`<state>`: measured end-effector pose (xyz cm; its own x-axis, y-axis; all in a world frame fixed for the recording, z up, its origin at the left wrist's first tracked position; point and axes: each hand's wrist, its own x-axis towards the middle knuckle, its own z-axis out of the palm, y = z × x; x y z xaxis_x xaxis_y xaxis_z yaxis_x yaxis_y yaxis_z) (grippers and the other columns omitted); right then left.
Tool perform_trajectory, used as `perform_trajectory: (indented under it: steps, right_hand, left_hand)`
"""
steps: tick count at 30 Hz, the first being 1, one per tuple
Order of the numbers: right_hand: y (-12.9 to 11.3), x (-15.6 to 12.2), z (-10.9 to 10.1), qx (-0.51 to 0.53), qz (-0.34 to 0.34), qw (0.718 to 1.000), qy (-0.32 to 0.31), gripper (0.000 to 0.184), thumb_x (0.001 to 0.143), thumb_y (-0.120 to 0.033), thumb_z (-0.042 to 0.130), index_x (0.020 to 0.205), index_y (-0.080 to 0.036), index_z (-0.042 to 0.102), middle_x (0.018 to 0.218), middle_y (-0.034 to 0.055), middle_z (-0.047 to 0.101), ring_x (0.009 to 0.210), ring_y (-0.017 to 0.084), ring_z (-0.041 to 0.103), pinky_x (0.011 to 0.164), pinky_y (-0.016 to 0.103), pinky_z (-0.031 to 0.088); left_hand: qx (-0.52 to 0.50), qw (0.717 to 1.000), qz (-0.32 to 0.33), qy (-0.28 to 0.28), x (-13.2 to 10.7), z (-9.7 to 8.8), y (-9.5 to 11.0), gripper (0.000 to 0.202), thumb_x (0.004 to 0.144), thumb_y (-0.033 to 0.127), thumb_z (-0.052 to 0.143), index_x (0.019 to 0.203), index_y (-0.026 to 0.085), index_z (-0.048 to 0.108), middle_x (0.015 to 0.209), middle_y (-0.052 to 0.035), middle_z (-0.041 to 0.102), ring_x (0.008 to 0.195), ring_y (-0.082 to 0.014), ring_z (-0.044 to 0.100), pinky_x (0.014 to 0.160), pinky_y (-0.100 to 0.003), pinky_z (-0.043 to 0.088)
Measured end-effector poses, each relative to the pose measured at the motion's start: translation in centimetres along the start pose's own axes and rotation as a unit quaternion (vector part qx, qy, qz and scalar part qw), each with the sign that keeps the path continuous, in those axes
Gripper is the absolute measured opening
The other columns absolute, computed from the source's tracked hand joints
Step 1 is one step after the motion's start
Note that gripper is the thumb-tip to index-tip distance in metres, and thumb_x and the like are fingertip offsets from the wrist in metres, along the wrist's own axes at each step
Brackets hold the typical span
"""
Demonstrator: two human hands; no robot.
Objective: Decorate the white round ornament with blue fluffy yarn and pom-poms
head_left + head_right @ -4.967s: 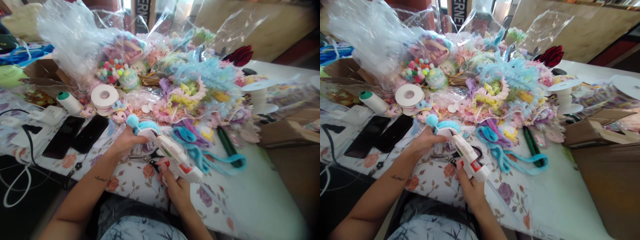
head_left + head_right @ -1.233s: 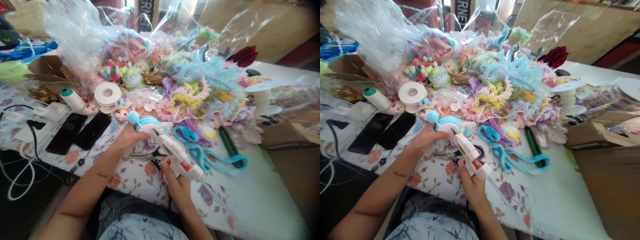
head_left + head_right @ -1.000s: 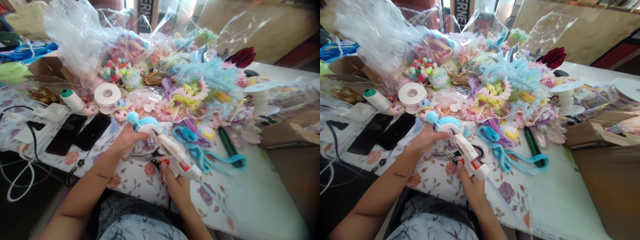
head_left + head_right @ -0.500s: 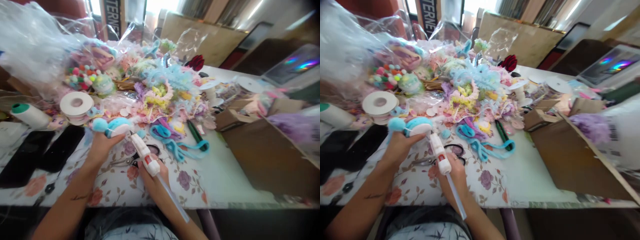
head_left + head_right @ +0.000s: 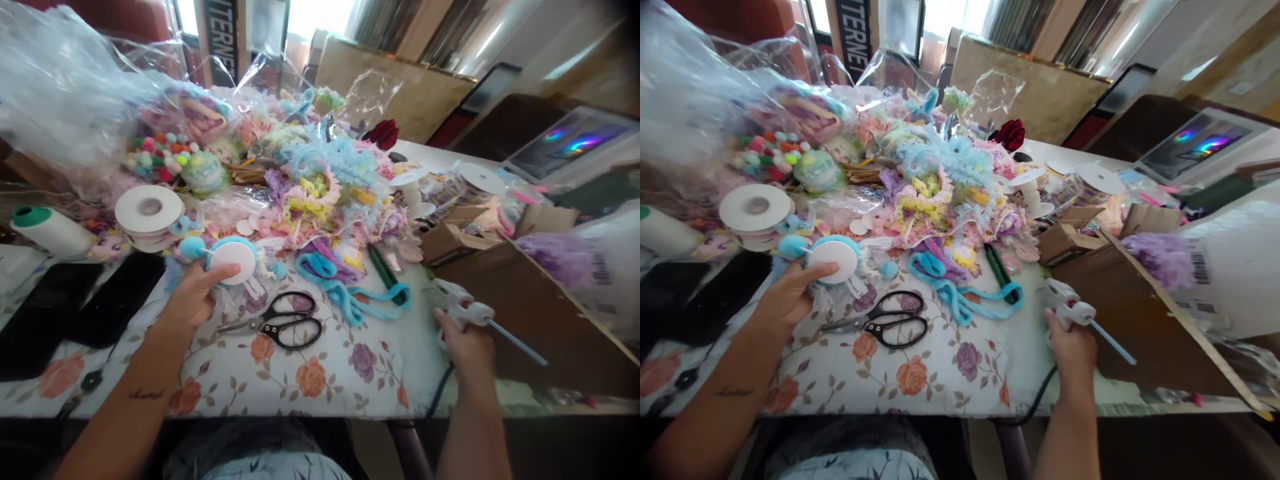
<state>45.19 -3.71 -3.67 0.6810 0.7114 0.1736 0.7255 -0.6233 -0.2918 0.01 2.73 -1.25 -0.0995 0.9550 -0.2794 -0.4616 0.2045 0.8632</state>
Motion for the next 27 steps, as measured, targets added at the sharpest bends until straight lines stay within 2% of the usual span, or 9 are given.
perform_trajectory:
  steps: [7, 9, 12, 15, 17, 19, 22, 24, 27]
  right_hand:
    - [-0.2, -0.1, 0.7, 0.003, 0.078, 0.995, -0.055, 0.047, 0.08, -0.049, 0.049, 0.101, -0.011, 0.068, 0.08, 0.0196, 0.068, 0.09, 0.04, 0.065, 0.073, 0.043, 0.046]
    - [0.1, -1.1, 0.0, -0.005, 0.076, 0.995, -0.059, 0.04, 0.079, -0.049, 0.051, 0.097, -0.017, 0.067, 0.079, 0.0187, 0.067, 0.091, 0.04, 0.065, 0.073, 0.044, 0.044]
    - [0.7, -3.5, -1.9, -0.053, 0.054, 0.994, -0.074, 0.027, 0.076, -0.057, 0.058, 0.072, -0.03, 0.061, 0.068, 0.0159, 0.062, 0.078, 0.038, 0.065, 0.066, 0.044, 0.041]
    - [-0.5, -6.3, -3.6, -0.096, 0.038, 0.995, -0.003, 0.034, 0.079, -0.064, 0.051, 0.073, -0.032, 0.061, 0.067, 0.0169, 0.063, 0.065, 0.037, 0.062, 0.054, 0.044, 0.037]
    - [-3.3, -7.9, -3.8, -0.025, -0.086, 0.992, 0.086, 0.031, 0.084, -0.053, 0.048, 0.081, -0.028, 0.065, 0.075, 0.0166, 0.068, 0.067, 0.034, 0.064, 0.059, 0.044, 0.04]
    - [-7.6, -8.8, -3.0, 0.107, -0.268, 0.957, 0.034, 0.029, 0.088, -0.048, 0.05, 0.086, -0.025, 0.067, 0.082, 0.0118, 0.071, 0.07, 0.028, 0.066, 0.067, 0.041, 0.047]
    - [-14.8, -9.1, -0.4, 0.175, -0.5, 0.84, -0.118, 0.024, 0.096, -0.031, 0.045, 0.094, -0.023, 0.068, 0.099, 0.0095, 0.07, 0.092, 0.024, 0.066, 0.082, 0.036, 0.051]
    - [-18.9, -8.9, 1.4, 0.126, -0.573, 0.793, -0.162, 0.027, 0.097, -0.016, 0.04, 0.098, -0.02, 0.067, 0.104, 0.0111, 0.067, 0.097, 0.022, 0.062, 0.085, 0.034, 0.049]
    - [-22.9, -8.5, 3.5, 0.1, -0.601, 0.769, -0.192, 0.027, 0.089, -0.002, 0.045, 0.091, -0.015, 0.068, 0.099, 0.0131, 0.065, 0.099, 0.024, 0.058, 0.086, 0.035, 0.048]
  left_hand:
    - [-0.046, 0.995, 0.047, 0.073, 0.4, -0.6, 1.0, 0.038, 0.05, 0.016, 0.086, 0.084, 0.017, 0.067, 0.083, 0.0006, 0.075, 0.083, -0.0193, 0.071, 0.072, -0.024, 0.06]
    - [-0.056, 0.994, 0.045, 0.086, 0.6, -0.8, 1.2, 0.038, 0.051, 0.016, 0.085, 0.084, 0.017, 0.067, 0.083, 0.0009, 0.075, 0.083, -0.0188, 0.071, 0.072, -0.023, 0.059]
    - [-0.06, 0.994, 0.023, 0.083, 0.6, -0.7, 1.2, 0.038, 0.05, 0.015, 0.085, 0.083, 0.017, 0.066, 0.083, 0.0002, 0.075, 0.084, -0.0214, 0.072, 0.073, -0.027, 0.061]
    - [-0.05, 0.996, 0.01, 0.079, 0.4, -0.3, 1.0, 0.04, 0.048, 0.013, 0.085, 0.083, 0.018, 0.065, 0.08, 0.0006, 0.074, 0.088, -0.0238, 0.072, 0.076, -0.03, 0.061]
    - [-0.046, 0.997, 0.005, 0.065, 0.2, -0.1, 0.9, 0.041, 0.047, 0.013, 0.085, 0.083, 0.017, 0.066, 0.08, -0.0001, 0.075, 0.089, -0.0247, 0.072, 0.077, -0.031, 0.061]
    - [-0.044, 0.998, 0.0, 0.05, 0.1, 0.0, 0.9, 0.041, 0.047, 0.013, 0.085, 0.084, 0.017, 0.067, 0.081, -0.0015, 0.075, 0.088, -0.0262, 0.072, 0.078, -0.033, 0.061]
    - [-0.038, 0.998, 0.0, 0.042, 0.1, -0.2, 0.9, 0.042, 0.047, 0.015, 0.086, 0.085, 0.016, 0.069, 0.082, -0.003, 0.076, 0.089, -0.0281, 0.072, 0.078, -0.035, 0.061]
    - [-0.034, 0.999, -0.007, 0.034, 0.2, -0.4, 0.9, 0.044, 0.047, 0.017, 0.088, 0.087, 0.015, 0.069, 0.082, -0.0041, 0.076, 0.089, -0.0283, 0.072, 0.078, -0.034, 0.061]
    - [-0.04, 0.999, -0.016, 0.023, 0.4, -0.6, 1.0, 0.048, 0.046, 0.018, 0.089, 0.089, 0.013, 0.07, 0.082, -0.0053, 0.076, 0.085, -0.0269, 0.073, 0.076, -0.032, 0.061]
